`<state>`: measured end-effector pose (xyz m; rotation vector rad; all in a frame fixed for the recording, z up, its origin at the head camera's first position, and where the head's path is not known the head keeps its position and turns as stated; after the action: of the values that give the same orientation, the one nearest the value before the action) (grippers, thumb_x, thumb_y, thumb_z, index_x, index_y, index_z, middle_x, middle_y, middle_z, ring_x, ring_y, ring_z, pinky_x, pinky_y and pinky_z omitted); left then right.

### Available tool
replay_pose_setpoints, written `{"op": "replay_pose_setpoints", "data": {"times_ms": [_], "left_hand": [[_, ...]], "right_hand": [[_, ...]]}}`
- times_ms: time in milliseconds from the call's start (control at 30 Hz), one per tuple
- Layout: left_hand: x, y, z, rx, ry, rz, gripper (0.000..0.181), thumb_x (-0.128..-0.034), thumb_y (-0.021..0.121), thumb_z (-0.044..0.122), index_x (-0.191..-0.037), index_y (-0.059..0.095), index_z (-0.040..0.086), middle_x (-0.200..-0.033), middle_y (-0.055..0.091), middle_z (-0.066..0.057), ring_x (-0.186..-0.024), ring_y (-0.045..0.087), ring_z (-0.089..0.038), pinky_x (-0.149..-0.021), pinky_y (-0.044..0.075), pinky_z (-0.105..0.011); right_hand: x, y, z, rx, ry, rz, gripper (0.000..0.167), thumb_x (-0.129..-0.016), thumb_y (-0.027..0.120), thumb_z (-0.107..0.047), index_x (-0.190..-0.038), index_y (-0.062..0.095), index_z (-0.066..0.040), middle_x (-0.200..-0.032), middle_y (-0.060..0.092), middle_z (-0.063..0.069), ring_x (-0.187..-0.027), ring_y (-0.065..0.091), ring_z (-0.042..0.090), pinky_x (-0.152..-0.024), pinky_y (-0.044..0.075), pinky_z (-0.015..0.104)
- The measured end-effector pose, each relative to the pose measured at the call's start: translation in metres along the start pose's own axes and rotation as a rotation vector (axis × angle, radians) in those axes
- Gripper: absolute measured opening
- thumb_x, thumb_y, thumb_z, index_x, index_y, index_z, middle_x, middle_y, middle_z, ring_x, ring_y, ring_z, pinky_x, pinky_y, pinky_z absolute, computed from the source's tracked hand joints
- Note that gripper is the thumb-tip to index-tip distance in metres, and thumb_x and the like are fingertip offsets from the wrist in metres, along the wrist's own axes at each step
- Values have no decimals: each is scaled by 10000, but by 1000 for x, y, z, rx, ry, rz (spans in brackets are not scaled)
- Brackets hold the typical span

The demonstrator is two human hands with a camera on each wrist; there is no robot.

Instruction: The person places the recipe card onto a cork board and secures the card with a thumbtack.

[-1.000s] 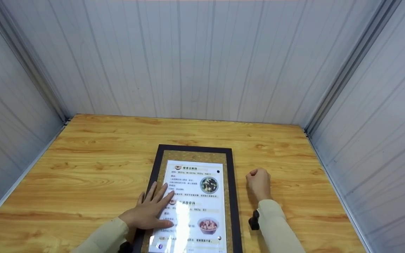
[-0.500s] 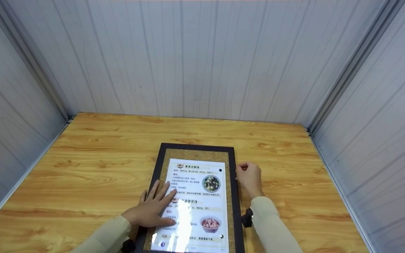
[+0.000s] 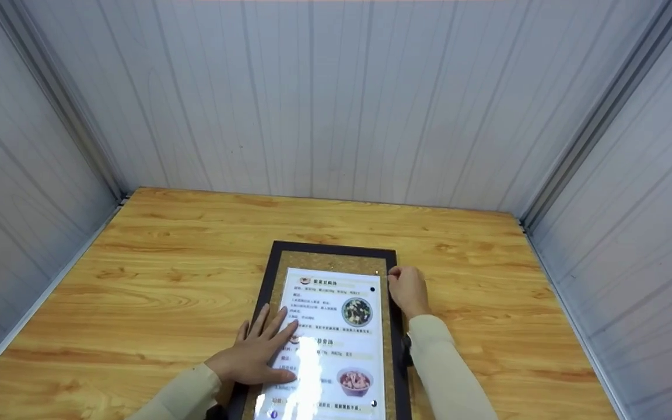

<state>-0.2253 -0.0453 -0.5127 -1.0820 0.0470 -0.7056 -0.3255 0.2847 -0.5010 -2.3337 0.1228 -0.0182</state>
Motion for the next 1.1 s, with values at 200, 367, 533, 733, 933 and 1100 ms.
{"op": "replay_pose_setpoints", "data": {"times_ms": [200,367,533,733,933,1100], "left_hand": [[-1,1,1,-5,3,8,994,-829,635,687,-1599,216,219,-1661,-9,-101,-1475,-155,-381,-1093,-34,-690],[-1,0,1,-4,-1,6,993,-827,640,683,-1600,213,230,-1663,-18,-81,-1475,-158,-374,-1098,-35,-682],[-1,0,-2,10,-15,1,987,-824,643,682,-1600,212,248,-1664,-28,-63,-1475,-172,-359,-1099,-46,-677],[-2,3,-2,24,-12,-7,988,-824,638,688,-1600,207,256,-1664,-40,-52,-1471,-183,-352,-1099,-59,-672],[-2,3,-4,20,-8,-6,985,-831,628,690,-1602,196,255,-1663,-42,-55,-1470,-186,-355,-1098,-62,-672],[-1,3,-4,17,3,-1,977,-842,626,679,-1603,195,244,-1664,-37,-64,-1473,-174,-365,-1098,-56,-675]], "right_hand": [[-17,7,-11,106,-52,-47,209,-964,582,-18,-1095,688,105,-1067,679,249,-954,646,359,-810,523,481],[-25,13,-15,138,-46,-63,192,-953,614,-54,-1064,696,79,-1030,685,227,-920,653,351,-789,530,482],[-30,23,-14,181,-34,-59,136,-950,621,-66,-990,698,40,-947,680,176,-834,641,300,-746,527,466],[-25,26,-13,194,-22,-30,101,-945,608,-62,-914,669,13,-866,644,129,-745,592,249,-663,499,403],[-22,25,-18,69,-11,33,73,-899,588,-20,-827,578,-11,-779,556,94,-688,514,220,-594,412,321],[-21,26,-21,24,-33,45,64,-913,605,-11,-866,632,22,-807,605,114,-711,536,228,-618,435,325]]}}
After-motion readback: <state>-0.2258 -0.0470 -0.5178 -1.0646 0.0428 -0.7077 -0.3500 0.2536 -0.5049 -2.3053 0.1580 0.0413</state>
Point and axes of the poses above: each hand's wrist, its own x-axis away from the middle knuckle, its own y-axis out of the palm, z = x × y, the point moved 1 cm from there along -x, towards the middle knuckle
